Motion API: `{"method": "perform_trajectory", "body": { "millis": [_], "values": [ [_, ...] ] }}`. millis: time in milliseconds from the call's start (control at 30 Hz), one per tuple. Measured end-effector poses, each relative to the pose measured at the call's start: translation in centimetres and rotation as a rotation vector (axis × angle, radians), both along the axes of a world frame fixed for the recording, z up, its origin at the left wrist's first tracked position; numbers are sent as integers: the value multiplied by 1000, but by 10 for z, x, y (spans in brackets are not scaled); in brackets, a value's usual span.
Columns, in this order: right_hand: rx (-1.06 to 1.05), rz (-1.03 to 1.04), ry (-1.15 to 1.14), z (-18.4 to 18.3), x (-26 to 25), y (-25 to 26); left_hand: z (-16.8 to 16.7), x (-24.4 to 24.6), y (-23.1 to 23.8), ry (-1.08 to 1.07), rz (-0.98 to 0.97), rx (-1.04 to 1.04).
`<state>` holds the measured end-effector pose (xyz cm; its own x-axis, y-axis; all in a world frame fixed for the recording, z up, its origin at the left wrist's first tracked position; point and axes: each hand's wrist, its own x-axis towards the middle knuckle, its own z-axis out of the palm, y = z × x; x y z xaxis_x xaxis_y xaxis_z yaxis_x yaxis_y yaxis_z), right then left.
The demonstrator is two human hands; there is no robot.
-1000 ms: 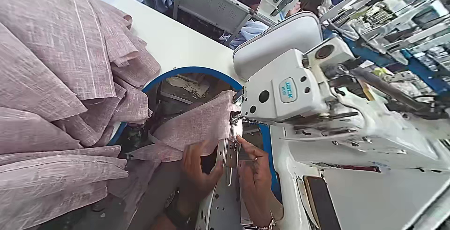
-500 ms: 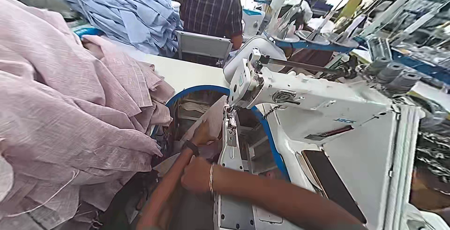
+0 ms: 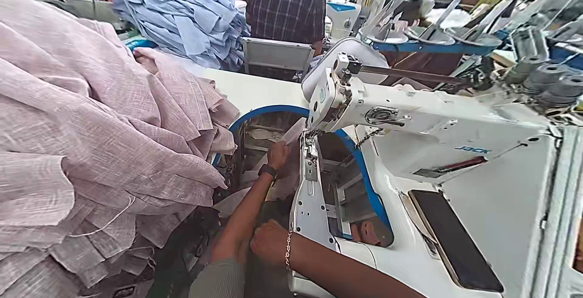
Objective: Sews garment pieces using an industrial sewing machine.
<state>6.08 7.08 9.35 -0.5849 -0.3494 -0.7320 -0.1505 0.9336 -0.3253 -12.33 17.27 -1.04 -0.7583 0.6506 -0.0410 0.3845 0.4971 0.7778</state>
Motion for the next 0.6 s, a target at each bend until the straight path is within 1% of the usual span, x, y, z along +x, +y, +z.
{"method": "perform_trajectory", "body": {
  "millis": [67, 133, 167, 200, 233, 300, 333, 367, 400, 433, 467, 500, 533, 567, 600],
  "values": [
    [33, -41, -25, 2, -1, 4, 11, -16, -7, -133, 118, 200],
    [22, -64, -20, 4, -4, 8, 23, -21, -29, -244, 250, 416],
    [1, -60, -1, 5, -6, 10, 30, -18, -49, -237, 232, 423],
    [-18, -50, 12, 5, -6, 10, 28, -7, -74, -187, 145, 337],
    [-29, -29, 11, 3, -4, 9, 15, 7, -102, -132, 15, 165],
    [-26, 45, 7, 0, -1, 7, -27, 29, -151, -110, -237, -256],
    [-31, 85, 18, -2, 2, 5, -48, 31, -172, -133, -324, -380],
    [-54, 115, 58, -5, 5, 2, -51, 33, -191, -146, -376, -396],
    [-80, 136, 159, -9, 7, 2, -29, 37, -205, -141, -386, -322],
    [-101, 142, 302, -9, 5, 5, 14, 47, -215, -92, -352, -163],
    [-151, 83, 491, -9, 4, 8, 63, 67, -229, -4, -286, 73],
    [-184, -4, 671, 2, -4, 18, 108, 82, -241, 78, -221, 344],
    [-209, -68, 784, 32, -16, 29, 139, 91, -249, 111, -188, 577],
    [-241, -48, 1068, 64, -28, 38, 152, 94, -257, 119, -177, 708],
    [-322, -19, 1408, 101, -41, 44, 144, 96, -260, 101, -132, 723]
  ]
}}
